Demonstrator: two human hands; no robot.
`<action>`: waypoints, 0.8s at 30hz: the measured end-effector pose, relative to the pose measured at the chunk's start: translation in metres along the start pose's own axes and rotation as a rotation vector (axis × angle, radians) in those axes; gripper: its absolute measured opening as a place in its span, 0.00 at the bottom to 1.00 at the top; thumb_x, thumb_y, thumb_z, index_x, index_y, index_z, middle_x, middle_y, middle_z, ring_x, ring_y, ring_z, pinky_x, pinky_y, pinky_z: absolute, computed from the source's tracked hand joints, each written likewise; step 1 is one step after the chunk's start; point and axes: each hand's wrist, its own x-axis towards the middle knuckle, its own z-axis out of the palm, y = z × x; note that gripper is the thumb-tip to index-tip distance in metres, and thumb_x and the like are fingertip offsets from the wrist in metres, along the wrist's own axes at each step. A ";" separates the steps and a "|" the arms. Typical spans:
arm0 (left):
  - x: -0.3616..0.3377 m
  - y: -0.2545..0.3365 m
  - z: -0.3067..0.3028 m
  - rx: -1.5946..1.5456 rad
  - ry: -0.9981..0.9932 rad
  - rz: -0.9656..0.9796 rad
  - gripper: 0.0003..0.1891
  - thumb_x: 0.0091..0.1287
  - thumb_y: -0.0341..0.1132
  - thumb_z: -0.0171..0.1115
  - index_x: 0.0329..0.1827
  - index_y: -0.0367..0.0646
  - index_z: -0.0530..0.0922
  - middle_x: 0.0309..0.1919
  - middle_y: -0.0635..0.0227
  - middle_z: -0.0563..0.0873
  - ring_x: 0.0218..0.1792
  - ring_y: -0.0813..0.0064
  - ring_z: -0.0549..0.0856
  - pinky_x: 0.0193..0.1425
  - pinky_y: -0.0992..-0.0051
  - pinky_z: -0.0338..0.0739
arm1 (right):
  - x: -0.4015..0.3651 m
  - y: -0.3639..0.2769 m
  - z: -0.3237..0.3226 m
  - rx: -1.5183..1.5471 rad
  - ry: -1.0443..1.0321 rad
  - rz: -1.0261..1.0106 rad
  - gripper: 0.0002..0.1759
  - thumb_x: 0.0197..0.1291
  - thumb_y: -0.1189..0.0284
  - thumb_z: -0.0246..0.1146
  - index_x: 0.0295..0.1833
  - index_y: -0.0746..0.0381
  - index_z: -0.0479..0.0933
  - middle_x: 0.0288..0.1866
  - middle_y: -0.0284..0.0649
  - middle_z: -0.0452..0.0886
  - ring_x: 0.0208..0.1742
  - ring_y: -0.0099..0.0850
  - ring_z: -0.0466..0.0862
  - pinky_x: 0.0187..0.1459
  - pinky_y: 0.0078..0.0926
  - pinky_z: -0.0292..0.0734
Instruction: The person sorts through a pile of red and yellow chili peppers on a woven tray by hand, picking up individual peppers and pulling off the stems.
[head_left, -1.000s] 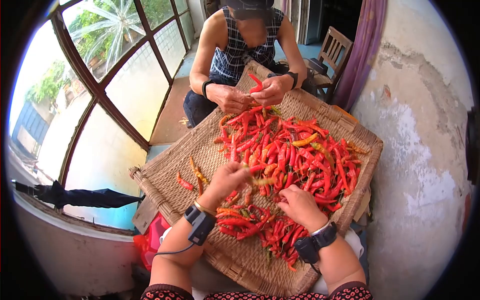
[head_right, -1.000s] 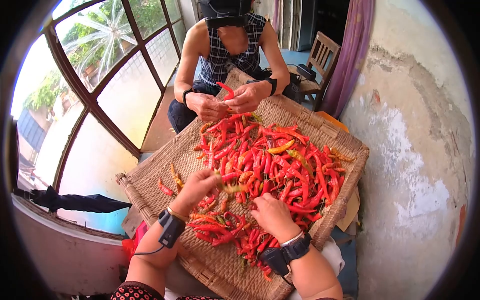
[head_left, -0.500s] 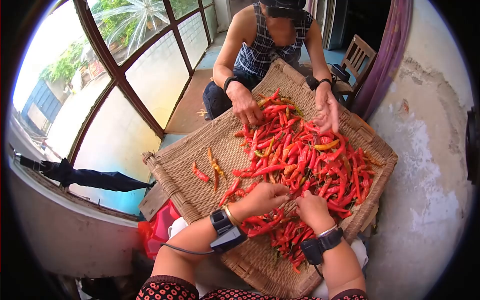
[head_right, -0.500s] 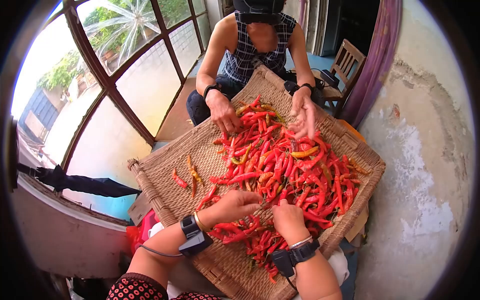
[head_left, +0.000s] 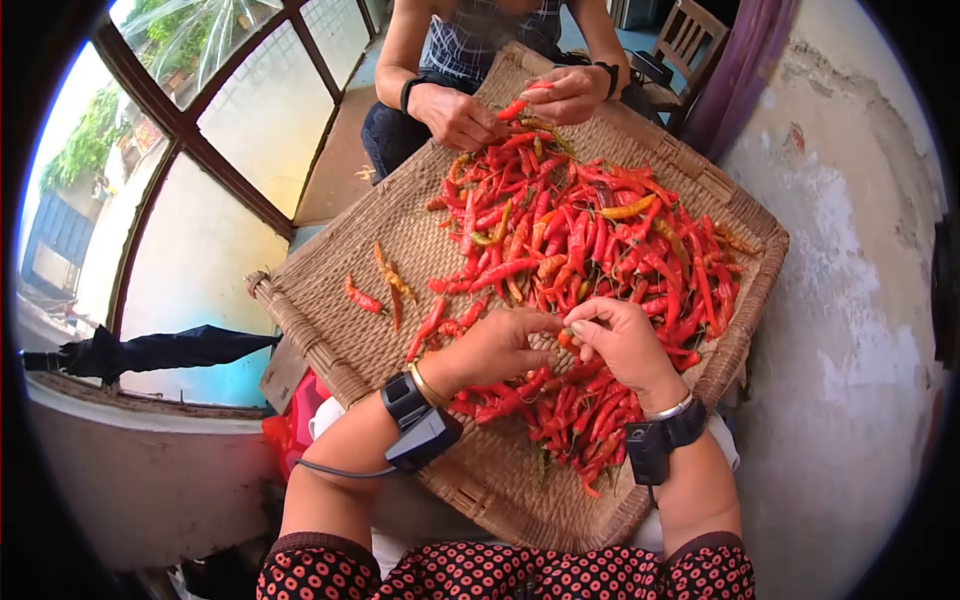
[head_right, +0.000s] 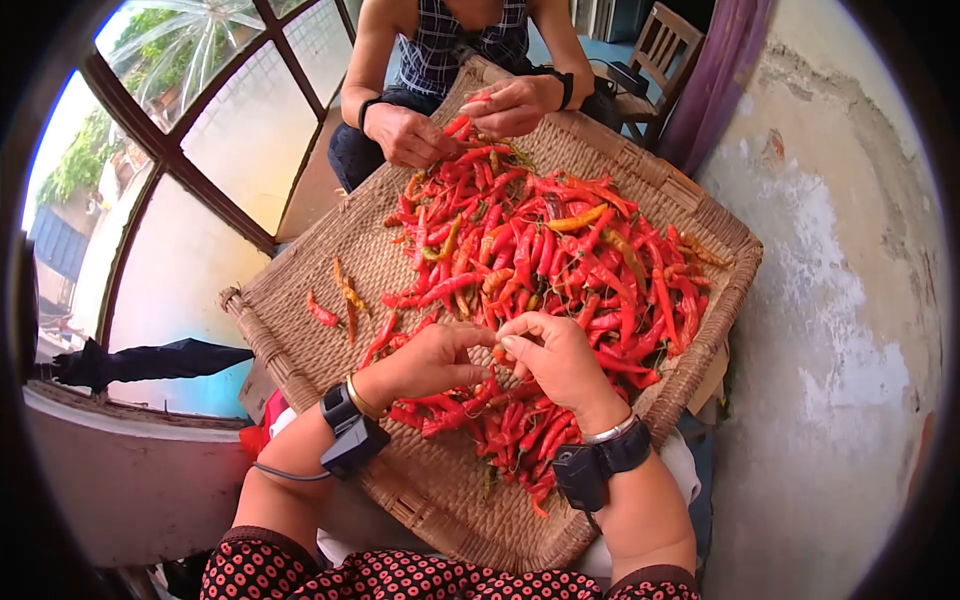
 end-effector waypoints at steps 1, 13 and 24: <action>-0.001 -0.001 0.000 -0.004 -0.006 -0.002 0.15 0.56 0.32 0.63 0.46 0.38 0.75 0.26 0.65 0.79 0.29 0.78 0.78 0.34 0.76 0.73 | -0.001 -0.001 0.002 0.003 0.004 0.005 0.06 0.57 0.76 0.57 0.37 0.66 0.76 0.26 0.36 0.78 0.24 0.21 0.76 0.30 0.18 0.72; 0.012 -0.007 -0.035 -1.068 0.501 -0.565 0.08 0.65 0.35 0.53 0.41 0.41 0.73 0.33 0.69 0.81 0.25 0.83 0.80 0.26 0.83 0.73 | -0.004 -0.005 -0.015 -0.546 -0.038 -0.050 0.15 0.54 0.69 0.59 0.46 0.65 0.72 0.31 0.41 0.77 0.31 0.30 0.79 0.33 0.26 0.75; 0.003 0.000 -0.014 -0.649 0.038 -0.630 0.12 0.64 0.31 0.53 0.50 0.40 0.73 0.36 0.73 0.82 0.27 0.87 0.78 0.30 0.86 0.73 | -0.004 0.031 -0.011 -1.042 -0.402 -0.120 0.18 0.43 0.76 0.58 0.44 0.65 0.73 0.36 0.49 0.76 0.43 0.46 0.75 0.45 0.36 0.71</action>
